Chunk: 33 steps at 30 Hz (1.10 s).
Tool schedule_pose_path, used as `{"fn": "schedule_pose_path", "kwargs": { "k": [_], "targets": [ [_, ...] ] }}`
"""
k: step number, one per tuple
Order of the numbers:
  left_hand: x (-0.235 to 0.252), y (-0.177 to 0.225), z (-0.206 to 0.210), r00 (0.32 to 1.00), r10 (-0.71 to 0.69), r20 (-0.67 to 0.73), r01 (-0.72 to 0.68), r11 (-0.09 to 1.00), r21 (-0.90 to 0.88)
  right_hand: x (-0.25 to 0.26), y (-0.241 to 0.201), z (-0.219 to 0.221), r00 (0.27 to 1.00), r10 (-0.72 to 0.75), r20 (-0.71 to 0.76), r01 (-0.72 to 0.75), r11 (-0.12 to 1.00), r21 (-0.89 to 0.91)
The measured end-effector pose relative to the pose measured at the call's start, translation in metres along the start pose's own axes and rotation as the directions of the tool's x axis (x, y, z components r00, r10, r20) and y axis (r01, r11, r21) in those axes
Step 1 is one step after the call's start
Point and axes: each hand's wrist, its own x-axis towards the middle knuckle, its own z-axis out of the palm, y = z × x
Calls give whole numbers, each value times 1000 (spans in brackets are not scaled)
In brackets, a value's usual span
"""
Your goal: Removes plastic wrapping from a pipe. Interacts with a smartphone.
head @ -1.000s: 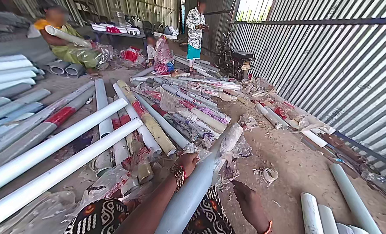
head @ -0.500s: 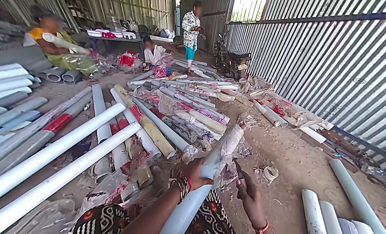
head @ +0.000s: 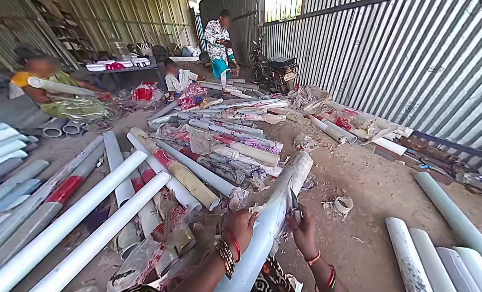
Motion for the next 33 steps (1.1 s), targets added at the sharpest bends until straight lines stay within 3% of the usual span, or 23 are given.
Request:
{"fn": "schedule_pose_path", "kwargs": {
  "k": [3,6,9,12,14,17,19,23,27,33],
  "targets": [
    [0,6,-5,993,72,-92,-71,997,12,0,2,-7,974,224,34,-223,924,309],
    [7,-3,10,957,102,-273,-124,990,-65,0,-1,-3,955,293,52,-291,883,369],
    [19,-14,28,942,-89,-323,-24,943,-331,6,0,-1,919,388,78,-390,856,338],
    [36,-28,48,919,-333,-212,111,733,-671,10,2,-11,865,487,123,-502,831,242],
    [45,-33,54,900,-400,-174,123,615,-779,13,0,-24,874,473,111,-485,861,155],
    [47,-39,54,895,-410,-174,115,589,-800,17,-4,-51,927,355,119,-341,932,-121],
    [45,-44,54,897,-398,-190,97,598,-795,21,-5,-65,953,228,201,-148,925,-350],
    [43,-51,58,899,-355,-255,40,648,-760,36,-22,-73,912,4,409,281,722,-633],
    [40,-54,57,908,-289,-304,31,769,-638,60,-32,-64,854,-256,454,515,537,-668],
    [40,-57,57,907,-266,-327,33,819,-573,82,-43,-35,627,-516,584,769,292,-568]
  ]
}}
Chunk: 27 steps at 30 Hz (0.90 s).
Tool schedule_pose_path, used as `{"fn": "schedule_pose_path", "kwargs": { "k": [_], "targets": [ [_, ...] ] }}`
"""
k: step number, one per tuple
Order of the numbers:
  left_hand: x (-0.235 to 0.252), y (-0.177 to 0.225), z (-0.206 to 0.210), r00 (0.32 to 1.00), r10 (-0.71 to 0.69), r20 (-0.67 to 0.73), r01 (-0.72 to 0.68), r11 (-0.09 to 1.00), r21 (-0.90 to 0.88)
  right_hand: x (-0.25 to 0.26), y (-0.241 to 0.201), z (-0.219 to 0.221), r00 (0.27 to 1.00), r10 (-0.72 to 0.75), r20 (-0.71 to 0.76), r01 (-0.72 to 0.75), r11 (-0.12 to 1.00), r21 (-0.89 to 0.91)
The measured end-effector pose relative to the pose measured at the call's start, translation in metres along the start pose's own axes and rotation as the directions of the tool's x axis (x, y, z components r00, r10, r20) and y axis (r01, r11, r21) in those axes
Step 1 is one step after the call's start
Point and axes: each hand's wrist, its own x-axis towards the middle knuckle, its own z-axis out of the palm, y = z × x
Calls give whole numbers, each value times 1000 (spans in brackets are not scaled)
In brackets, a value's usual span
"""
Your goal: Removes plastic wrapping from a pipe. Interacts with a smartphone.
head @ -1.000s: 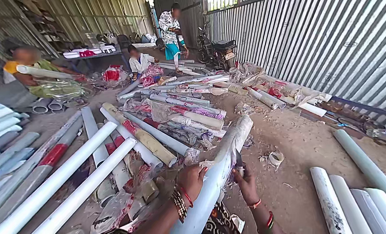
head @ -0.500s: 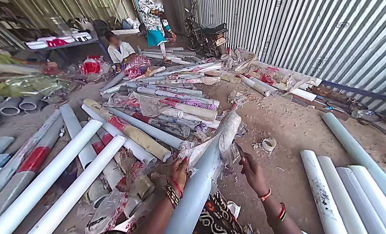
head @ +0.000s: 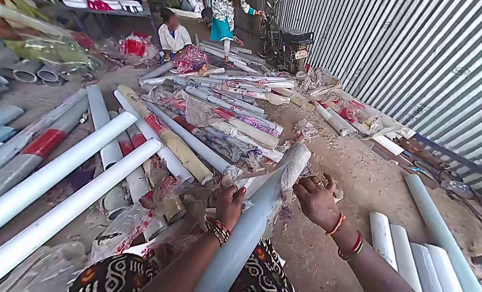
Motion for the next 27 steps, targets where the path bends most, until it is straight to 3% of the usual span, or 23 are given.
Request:
{"fn": "schedule_pose_path", "kwargs": {
  "k": [4,9,17,20,23,27],
  "targets": [
    [-2,9,-6,999,-23,31,22,999,36,11,-6,3,979,-195,63,196,980,-18],
    [0,11,-10,997,-60,48,57,996,63,20,-9,0,951,-301,67,300,954,26],
    [-5,4,-2,997,65,-43,-68,995,-66,28,-29,1,883,-467,47,469,883,-36],
    [-7,0,1,986,145,-78,-152,984,-90,32,-12,13,900,-430,66,434,899,-59],
    [-8,-6,7,952,260,-159,-273,959,-71,41,27,21,930,-321,178,333,942,-44],
    [-8,-9,8,842,487,-233,-497,868,21,47,30,16,940,-267,213,266,963,36]
  ]
}}
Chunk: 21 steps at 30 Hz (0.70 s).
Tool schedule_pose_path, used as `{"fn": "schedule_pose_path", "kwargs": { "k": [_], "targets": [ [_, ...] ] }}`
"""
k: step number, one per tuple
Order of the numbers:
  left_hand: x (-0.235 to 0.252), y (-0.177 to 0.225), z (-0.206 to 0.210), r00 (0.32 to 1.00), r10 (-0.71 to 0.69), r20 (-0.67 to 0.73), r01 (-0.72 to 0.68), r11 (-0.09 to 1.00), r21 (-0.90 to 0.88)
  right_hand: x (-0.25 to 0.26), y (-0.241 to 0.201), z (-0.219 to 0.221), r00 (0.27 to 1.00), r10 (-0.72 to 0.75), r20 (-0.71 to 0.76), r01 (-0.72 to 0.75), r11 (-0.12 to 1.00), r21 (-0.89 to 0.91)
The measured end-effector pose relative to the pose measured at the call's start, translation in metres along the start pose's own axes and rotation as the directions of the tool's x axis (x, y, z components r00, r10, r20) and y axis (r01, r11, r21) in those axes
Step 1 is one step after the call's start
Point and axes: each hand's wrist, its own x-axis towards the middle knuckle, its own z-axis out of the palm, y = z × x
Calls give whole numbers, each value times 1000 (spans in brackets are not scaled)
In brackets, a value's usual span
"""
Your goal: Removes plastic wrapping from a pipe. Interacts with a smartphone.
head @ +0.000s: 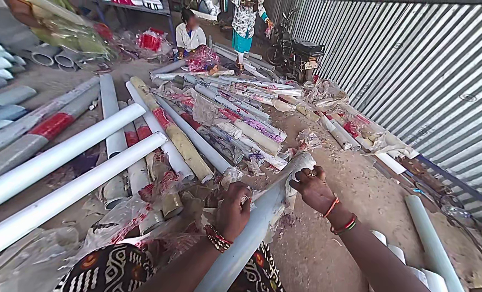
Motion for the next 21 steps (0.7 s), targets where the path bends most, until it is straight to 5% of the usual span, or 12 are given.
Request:
{"fn": "schedule_pose_path", "kwargs": {
  "k": [5,12,15,21],
  "targets": [
    [-3,1,0,995,103,6,-103,994,41,0,-52,-8,979,-175,-99,165,981,-105],
    [-4,1,1,985,159,-62,-156,986,51,5,-3,1,999,-53,8,54,990,-127],
    [-5,0,-1,973,222,-70,-216,973,80,2,-25,-3,993,-103,-57,99,993,-57],
    [-8,-2,-4,936,351,9,-350,932,90,-1,-60,0,962,-195,-188,159,968,-193]
  ]
}}
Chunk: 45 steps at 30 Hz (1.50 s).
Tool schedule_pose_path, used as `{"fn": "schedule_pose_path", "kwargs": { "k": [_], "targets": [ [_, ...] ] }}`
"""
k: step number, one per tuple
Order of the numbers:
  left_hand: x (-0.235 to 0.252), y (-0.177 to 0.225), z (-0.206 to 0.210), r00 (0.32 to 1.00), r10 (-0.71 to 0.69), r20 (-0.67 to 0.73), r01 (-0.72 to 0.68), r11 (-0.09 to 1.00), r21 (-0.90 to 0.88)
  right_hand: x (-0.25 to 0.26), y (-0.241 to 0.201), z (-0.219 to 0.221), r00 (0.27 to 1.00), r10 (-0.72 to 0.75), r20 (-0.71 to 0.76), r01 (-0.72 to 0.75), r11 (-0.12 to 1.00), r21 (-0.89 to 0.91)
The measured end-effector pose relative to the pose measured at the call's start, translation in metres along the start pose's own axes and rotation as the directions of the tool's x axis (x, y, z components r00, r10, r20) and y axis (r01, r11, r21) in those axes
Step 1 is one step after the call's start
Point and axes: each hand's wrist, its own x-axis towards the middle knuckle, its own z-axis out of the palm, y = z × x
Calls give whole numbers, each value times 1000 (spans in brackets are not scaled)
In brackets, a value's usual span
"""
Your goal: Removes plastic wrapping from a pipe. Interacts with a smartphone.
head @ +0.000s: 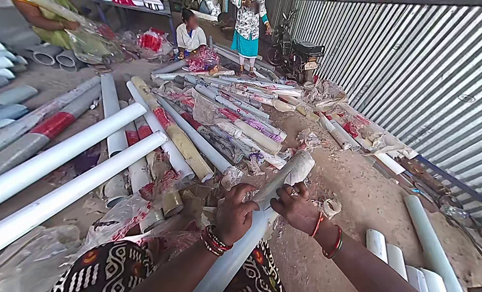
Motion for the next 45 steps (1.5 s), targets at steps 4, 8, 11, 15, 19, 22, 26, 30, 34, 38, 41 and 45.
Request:
{"fn": "schedule_pose_path", "kwargs": {
  "k": [4,8,11,15,19,22,26,30,34,38,41,45],
  "targets": [
    [2,1,0,1000,-18,6,18,999,36,-8,41,10,985,86,152,-88,996,9],
    [5,0,-2,996,-82,19,80,995,56,-10,20,3,989,93,112,-101,992,73],
    [3,0,-2,992,-116,55,113,993,42,-9,-14,-1,996,85,7,-86,995,42],
    [2,1,-2,991,-96,88,92,995,49,-9,9,11,991,130,42,-131,991,6],
    [3,1,-2,991,-107,82,102,992,69,-15,31,15,980,151,129,-163,982,90],
    [4,0,-2,985,-150,80,146,988,59,-13,-2,7,991,109,78,-119,984,134],
    [2,1,-3,982,-168,87,165,985,45,-12,-1,16,990,134,48,-139,981,138],
    [3,2,-4,987,-146,73,142,988,62,-26,35,31,958,260,120,-283,924,259],
    [6,1,-4,978,-193,78,188,980,62,-26,15,29,970,230,84,-244,915,320],
    [4,0,-1,981,-187,50,184,981,61,-17,8,29,980,189,60,-198,929,311],
    [4,0,-3,983,-176,50,172,983,70,-21,32,33,963,254,85,-268,899,345],
    [5,-1,-3,981,-187,54,184,981,55,-26,36,33,970,208,126,-240,901,360]
  ]
}}
